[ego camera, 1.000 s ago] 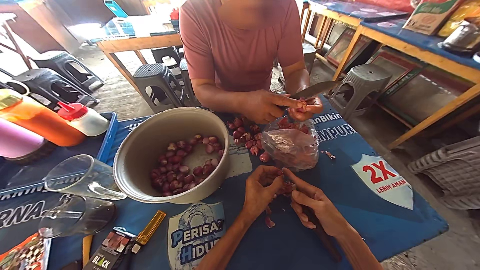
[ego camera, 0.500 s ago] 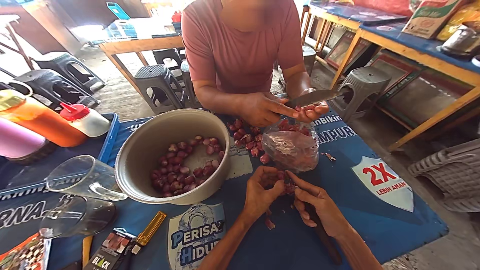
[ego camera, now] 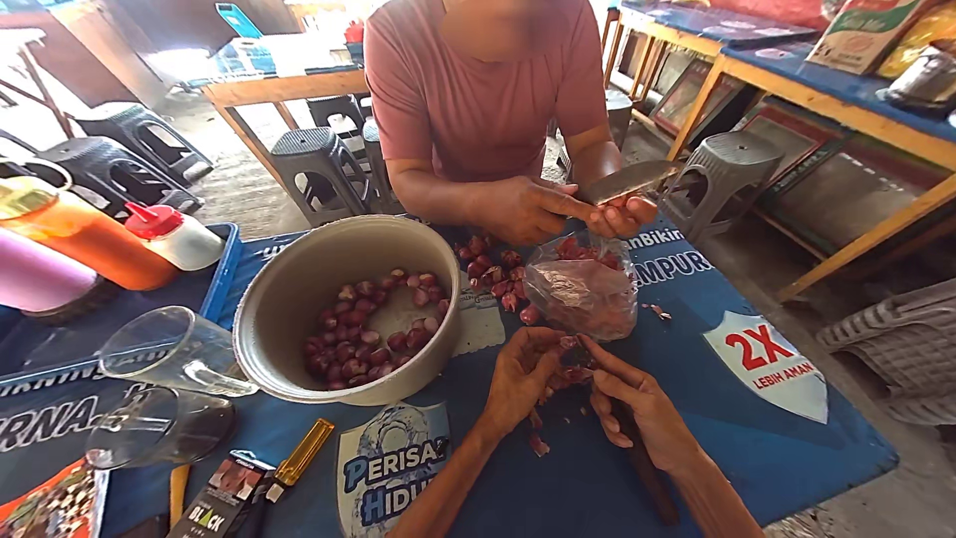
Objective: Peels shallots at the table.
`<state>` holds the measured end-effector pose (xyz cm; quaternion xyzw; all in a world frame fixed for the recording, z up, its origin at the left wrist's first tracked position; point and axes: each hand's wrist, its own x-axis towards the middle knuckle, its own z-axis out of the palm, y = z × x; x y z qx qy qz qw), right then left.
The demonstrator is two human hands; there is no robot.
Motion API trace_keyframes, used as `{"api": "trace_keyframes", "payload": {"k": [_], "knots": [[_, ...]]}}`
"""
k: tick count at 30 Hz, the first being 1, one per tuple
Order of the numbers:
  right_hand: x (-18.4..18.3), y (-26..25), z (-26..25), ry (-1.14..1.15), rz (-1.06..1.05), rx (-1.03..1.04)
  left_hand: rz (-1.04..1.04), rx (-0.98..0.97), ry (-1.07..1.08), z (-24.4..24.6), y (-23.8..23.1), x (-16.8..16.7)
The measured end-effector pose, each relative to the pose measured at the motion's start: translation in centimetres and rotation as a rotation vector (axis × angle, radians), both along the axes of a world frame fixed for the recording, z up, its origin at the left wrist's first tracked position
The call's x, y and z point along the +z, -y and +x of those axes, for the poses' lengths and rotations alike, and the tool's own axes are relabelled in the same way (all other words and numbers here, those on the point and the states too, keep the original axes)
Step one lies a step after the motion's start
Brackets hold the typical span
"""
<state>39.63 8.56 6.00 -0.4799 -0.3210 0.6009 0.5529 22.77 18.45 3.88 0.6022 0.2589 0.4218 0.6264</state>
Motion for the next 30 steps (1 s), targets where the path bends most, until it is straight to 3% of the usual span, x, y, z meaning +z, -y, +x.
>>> {"api": "trace_keyframes", "payload": {"k": [7, 12, 15, 19, 22, 27, 30], "knots": [[-0.2, -0.1, -0.1, 0.019, -0.018, -0.061, 0.062, 0.213, -0.026, 0.1, -0.2, -0.1], [0.0, -0.3, -0.2, 0.038, -0.047, -0.069, 0.125, 0.233, -0.16, -0.8, -0.6, 1.1], [0.2, -0.4, -0.4, 0.059, -0.069, -0.075, 0.246, 0.109, -0.373, -3.0, 0.3, 3.2], [0.1, -0.5, -0.4, 0.066, -0.083, -0.084, 0.51, -0.042, -0.89, -6.9, 5.0, 5.8], [-0.3, -0.6, -0.6, 0.095, -0.073, -0.074, 0.64, -0.025, -1.079, -7.4, 8.2, 5.1], [-0.4, -0.6, -0.8, 0.121, -0.066, -0.098, 0.598, -0.111, -1.079, -6.9, 8.5, 4.5], [-0.6, -0.3, -0.6, 0.138, -0.061, -0.097, 0.671, 0.032, -0.971, -6.7, 7.8, 5.3]]}}
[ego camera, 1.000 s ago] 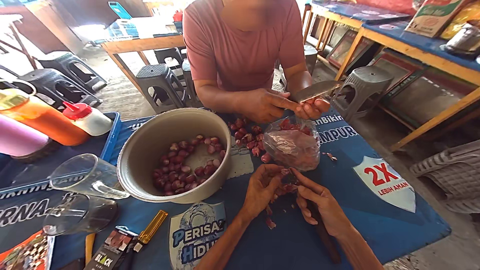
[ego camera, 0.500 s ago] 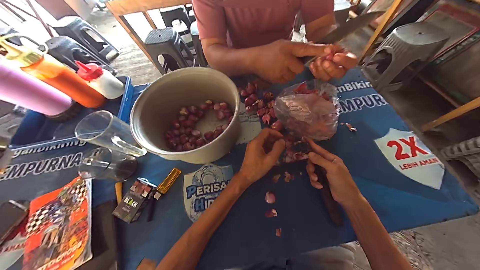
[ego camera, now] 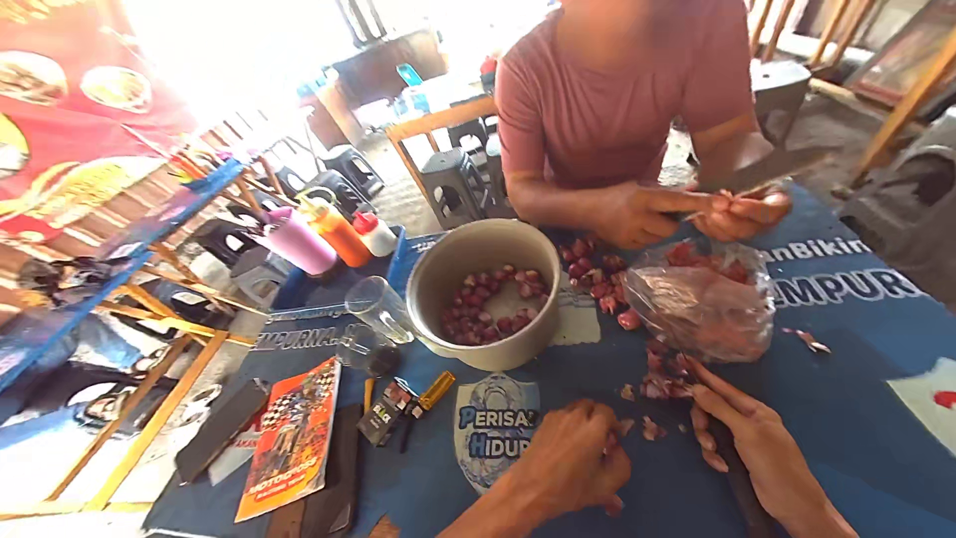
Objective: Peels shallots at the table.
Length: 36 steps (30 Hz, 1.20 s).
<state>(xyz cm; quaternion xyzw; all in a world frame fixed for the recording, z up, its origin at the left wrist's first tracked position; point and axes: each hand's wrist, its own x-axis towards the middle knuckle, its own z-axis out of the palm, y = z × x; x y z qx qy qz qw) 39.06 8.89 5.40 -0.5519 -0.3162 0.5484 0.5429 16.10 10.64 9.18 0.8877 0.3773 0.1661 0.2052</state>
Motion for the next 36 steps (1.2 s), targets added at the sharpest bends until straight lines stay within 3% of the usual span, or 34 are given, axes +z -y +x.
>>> {"api": "trace_keyframes", "payload": {"k": [4, 7, 13, 16, 22, 36], "knots": [[0.2, 0.0, 0.2, 0.011, 0.019, 0.082, 0.131, 0.117, 0.272, -0.7, -1.6, 3.6], [-0.1, 0.2, 0.4, 0.001, 0.047, 0.09, -0.057, 0.15, 0.576, -0.5, -2.7, 4.9], [-0.6, 0.1, 1.1, -0.072, 0.044, 0.191, -0.45, 0.351, 0.932, 2.7, -5.0, 0.3], [-0.4, 0.3, 0.9, -0.124, 0.056, 0.202, -0.579, 0.477, 0.952, 4.6, -5.3, -1.7], [0.2, 0.5, 0.6, -0.18, 0.107, 0.258, -0.609, 0.433, 0.968, 6.1, -5.1, -3.9], [0.4, 0.4, -0.1, -0.154, 0.078, 0.337, -0.639, 0.394, 1.003, 6.6, -4.4, -4.1]]}}
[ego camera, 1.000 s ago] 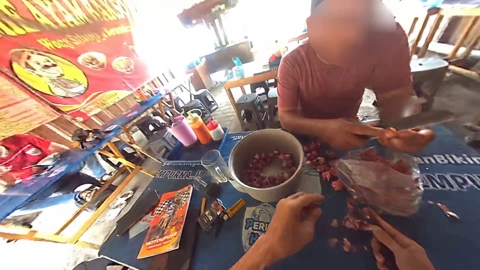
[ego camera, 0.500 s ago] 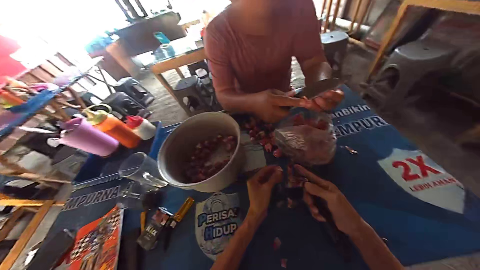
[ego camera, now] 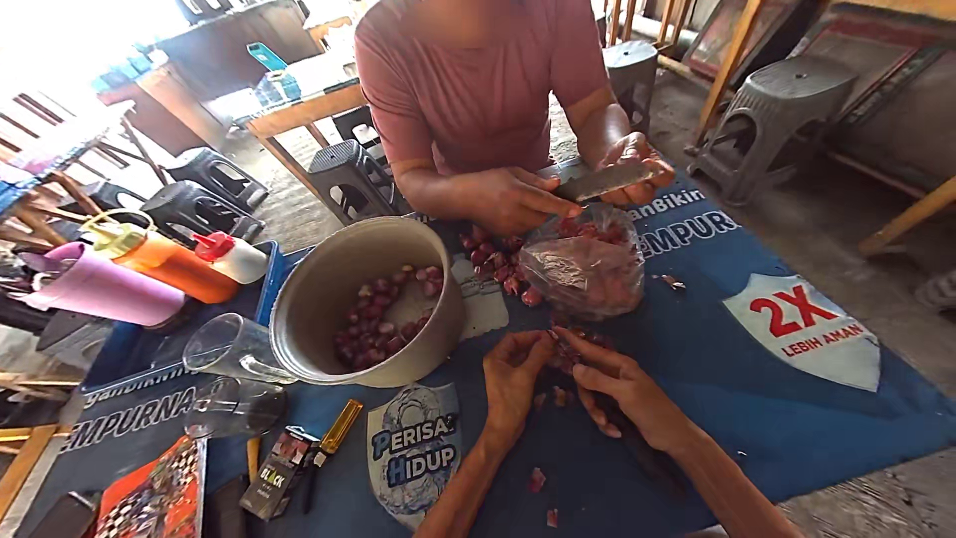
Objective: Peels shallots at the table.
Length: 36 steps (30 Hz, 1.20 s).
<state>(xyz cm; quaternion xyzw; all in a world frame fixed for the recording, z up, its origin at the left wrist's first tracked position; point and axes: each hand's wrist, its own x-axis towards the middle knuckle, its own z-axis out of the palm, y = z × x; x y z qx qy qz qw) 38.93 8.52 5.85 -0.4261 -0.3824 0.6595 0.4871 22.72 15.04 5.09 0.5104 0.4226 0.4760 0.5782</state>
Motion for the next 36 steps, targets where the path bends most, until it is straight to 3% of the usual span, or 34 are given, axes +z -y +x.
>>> {"api": "trace_keyframes", "payload": {"k": [20, 26, 33, 36], "knots": [[0.4, -0.1, -0.5, 0.025, -0.099, -0.15, 0.089, 0.05, 0.01, 0.9, 1.0, -0.7], [0.6, -0.2, -0.2, -0.125, -0.212, -0.164, 0.144, -0.006, 0.047, 0.8, 0.8, -1.0], [0.0, -0.6, 0.6, -0.428, -0.267, -0.021, -0.03, -0.147, 0.138, -0.1, -0.3, -0.8], [-0.1, -0.5, 0.5, -0.448, -0.245, -0.035, -0.027, -0.187, 0.183, -0.2, -0.6, -0.8]]}}
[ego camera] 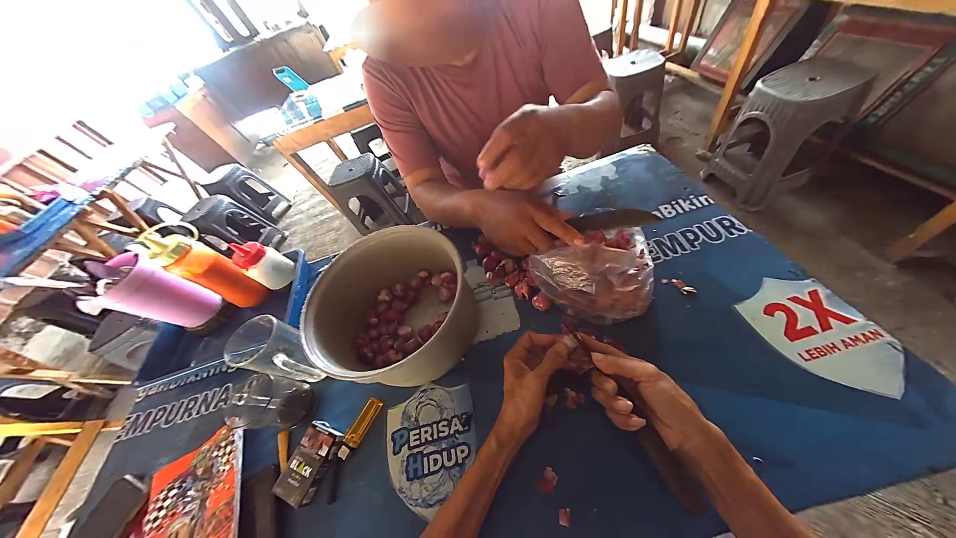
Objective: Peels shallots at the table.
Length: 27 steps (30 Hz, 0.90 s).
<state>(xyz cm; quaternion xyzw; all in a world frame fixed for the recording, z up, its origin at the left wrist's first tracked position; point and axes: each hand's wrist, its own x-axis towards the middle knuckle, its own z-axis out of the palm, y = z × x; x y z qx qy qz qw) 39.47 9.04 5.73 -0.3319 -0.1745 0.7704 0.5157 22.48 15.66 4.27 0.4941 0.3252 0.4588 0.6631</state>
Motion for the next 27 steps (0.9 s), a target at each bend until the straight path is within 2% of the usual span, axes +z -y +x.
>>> {"api": "trace_keyframes", "payload": {"k": [4, 8, 14, 18, 23, 27], "knots": [[0.1, 0.2, -0.6, 0.207, 0.007, -0.101, 0.121, -0.013, -0.022, -0.5, 0.1, 0.6], [0.1, 0.3, -0.9, 0.265, 0.02, -0.14, 0.241, -0.044, -0.11, -0.8, 0.2, 1.6], [0.2, 0.4, -0.8, 0.323, 0.024, -0.173, 0.01, -0.181, -0.02, -0.5, 0.1, 1.1], [0.2, 0.5, -0.9, 0.323, 0.011, -0.193, 0.003, -0.049, -0.101, -0.1, 0.5, 1.3], [0.1, 0.4, -0.6, 0.345, 0.005, -0.263, 0.294, 0.073, -0.297, -1.6, 1.3, 3.1], [-0.1, 0.3, -0.6, 0.382, 0.034, -0.223, 0.71, 0.218, -0.532, -4.9, 1.4, 7.8]]}}
